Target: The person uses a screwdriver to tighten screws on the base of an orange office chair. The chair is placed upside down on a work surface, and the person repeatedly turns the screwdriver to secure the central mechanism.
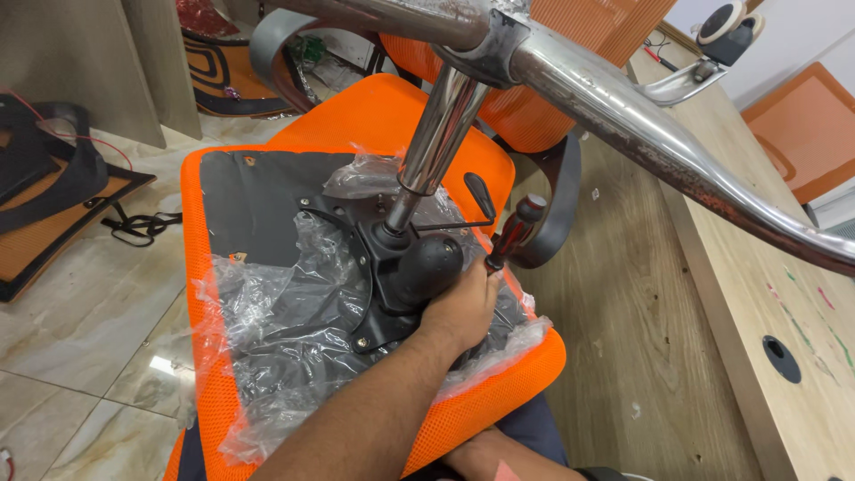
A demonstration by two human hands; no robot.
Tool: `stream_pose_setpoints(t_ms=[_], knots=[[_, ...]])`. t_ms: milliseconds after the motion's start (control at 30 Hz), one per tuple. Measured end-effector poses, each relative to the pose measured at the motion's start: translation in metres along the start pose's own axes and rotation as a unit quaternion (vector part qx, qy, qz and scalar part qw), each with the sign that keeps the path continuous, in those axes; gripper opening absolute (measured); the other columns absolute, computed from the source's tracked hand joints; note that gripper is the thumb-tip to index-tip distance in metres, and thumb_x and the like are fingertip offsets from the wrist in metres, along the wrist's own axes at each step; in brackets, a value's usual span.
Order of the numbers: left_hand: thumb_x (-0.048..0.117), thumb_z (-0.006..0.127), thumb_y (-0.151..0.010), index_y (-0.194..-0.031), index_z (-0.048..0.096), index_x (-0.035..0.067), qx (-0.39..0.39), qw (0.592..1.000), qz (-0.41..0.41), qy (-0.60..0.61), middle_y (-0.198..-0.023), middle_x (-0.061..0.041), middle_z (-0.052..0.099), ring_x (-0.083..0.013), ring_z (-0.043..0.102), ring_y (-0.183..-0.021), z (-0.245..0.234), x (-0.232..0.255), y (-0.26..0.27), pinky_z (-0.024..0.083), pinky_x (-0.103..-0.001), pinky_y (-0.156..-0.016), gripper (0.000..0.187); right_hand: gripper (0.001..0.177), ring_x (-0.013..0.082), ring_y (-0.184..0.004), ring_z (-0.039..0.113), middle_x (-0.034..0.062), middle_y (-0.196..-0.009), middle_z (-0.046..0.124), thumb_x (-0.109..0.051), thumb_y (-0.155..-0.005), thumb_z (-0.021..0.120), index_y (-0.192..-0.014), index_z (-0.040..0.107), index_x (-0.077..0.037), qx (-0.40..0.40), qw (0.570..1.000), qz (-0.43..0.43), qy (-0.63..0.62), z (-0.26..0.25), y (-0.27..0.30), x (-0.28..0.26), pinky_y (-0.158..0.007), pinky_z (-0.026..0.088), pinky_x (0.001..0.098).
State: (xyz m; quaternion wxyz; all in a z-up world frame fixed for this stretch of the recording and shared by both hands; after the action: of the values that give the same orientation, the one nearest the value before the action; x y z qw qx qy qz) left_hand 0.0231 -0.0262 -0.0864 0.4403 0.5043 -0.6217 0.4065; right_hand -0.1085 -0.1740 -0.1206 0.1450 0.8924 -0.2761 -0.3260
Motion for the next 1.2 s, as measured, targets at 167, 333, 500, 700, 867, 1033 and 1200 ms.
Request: stream_pose_setpoints(t_ms=[167, 333, 500, 700, 867, 1033, 1200], knots=[[0.038, 0.041, -0.105, -0.128, 0.052, 0.009, -0.015, 1.000, -0.013, -0.024, -0.117, -0.023, 0.067, -0.0424, 0.063, -0.112, -0.004, 0.000, 0.000, 0.048, -0.052, -0.097, 0.039, 0.037, 0.0315, -0.127, 0.061, 0.0178, -0.129, 0.067, -0.017, -0.103, 0.050, -0.134, 0.060, 0.000, 0.033, 0.990, -0.009, -0.140, -0.008, 0.002, 0.007, -0.106, 0.046, 0.0435], [0.038, 0.039, -0.105, -0.129, 0.051, 0.010, -0.004, 1.000, -0.022, -0.009, -0.118, -0.021, 0.067, -0.0420, 0.062, -0.114, -0.013, -0.003, 0.000, 0.047, -0.051, -0.098, 0.039, 0.036, 0.0314, -0.125, 0.062, 0.0175, -0.128, 0.067, -0.016, -0.102, 0.052, -0.133, 0.061, 0.001, 0.080, 0.976, -0.052, -0.198, -0.022, -0.002, -0.014, -0.107, 0.047, 0.0422], [0.040, 0.039, -0.104, -0.129, 0.051, 0.011, -0.026, 0.999, -0.039, -0.022, -0.115, -0.022, 0.068, -0.0414, 0.064, -0.111, -0.024, -0.002, 0.003, 0.048, -0.051, -0.097, 0.040, 0.034, 0.0313, -0.124, 0.063, 0.0171, -0.128, 0.067, -0.015, -0.102, 0.054, -0.132, 0.061, 0.001, 0.109, 0.963, -0.112, -0.219, -0.037, -0.011, -0.034, -0.107, 0.048, 0.0409], [0.040, 0.039, -0.104, -0.130, 0.051, 0.013, -0.039, 0.998, -0.048, 0.007, -0.109, -0.019, 0.071, -0.0371, 0.069, -0.105, -0.036, -0.001, 0.001, 0.049, -0.048, -0.094, 0.040, 0.034, 0.0314, -0.122, 0.064, 0.0171, -0.126, 0.068, -0.014, -0.100, 0.058, -0.130, 0.062, 0.002, 0.071, 0.979, -0.092, -0.170, -0.064, -0.009, -0.059, -0.106, 0.049, 0.0399], [0.040, 0.039, -0.103, -0.130, 0.051, 0.012, -0.038, 0.998, -0.044, 0.016, -0.107, -0.019, 0.072, -0.0365, 0.069, -0.103, -0.036, -0.005, 0.000, 0.050, -0.047, -0.094, 0.041, 0.033, 0.0345, -0.108, 0.067, 0.0172, -0.110, 0.072, -0.022, -0.089, 0.064, -0.112, 0.069, 0.002, 0.040, 0.994, -0.049, -0.084, -0.084, 0.013, -0.049, -0.094, 0.051, 0.0417], [0.039, 0.040, -0.105, -0.131, 0.051, 0.011, -0.018, 1.000, -0.009, -0.005, -0.115, -0.020, 0.068, -0.0396, 0.064, -0.109, -0.030, -0.012, -0.003, 0.048, -0.049, -0.096, 0.040, 0.030, 0.0351, -0.088, 0.065, 0.0159, -0.085, 0.068, -0.030, -0.093, 0.061, -0.088, 0.068, -0.002, 0.013, 0.997, -0.070, 0.038, -0.046, 0.003, -0.020, -0.079, 0.049, 0.0455], [0.040, 0.039, -0.103, -0.131, 0.051, 0.013, -0.039, 0.998, -0.036, 0.016, -0.109, -0.016, 0.071, -0.0345, 0.068, -0.106, -0.031, -0.009, -0.003, 0.049, -0.047, -0.096, 0.041, 0.033, 0.0292, -0.066, 0.059, 0.0165, -0.072, 0.062, -0.027, -0.095, 0.064, -0.079, 0.061, 0.001, -0.046, 0.987, 0.016, -0.156, -0.034, 0.001, -0.011, -0.068, 0.045, 0.0380]])
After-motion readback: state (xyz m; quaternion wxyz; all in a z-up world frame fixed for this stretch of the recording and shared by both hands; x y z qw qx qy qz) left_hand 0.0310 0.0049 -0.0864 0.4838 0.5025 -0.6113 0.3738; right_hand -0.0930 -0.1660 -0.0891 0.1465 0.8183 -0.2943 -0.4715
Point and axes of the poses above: each hand's wrist, its own y-axis away from the middle knuckle, its own z-axis out of the palm, x = y × z, the point moved 1 cm from there along -y, towards the middle knuckle
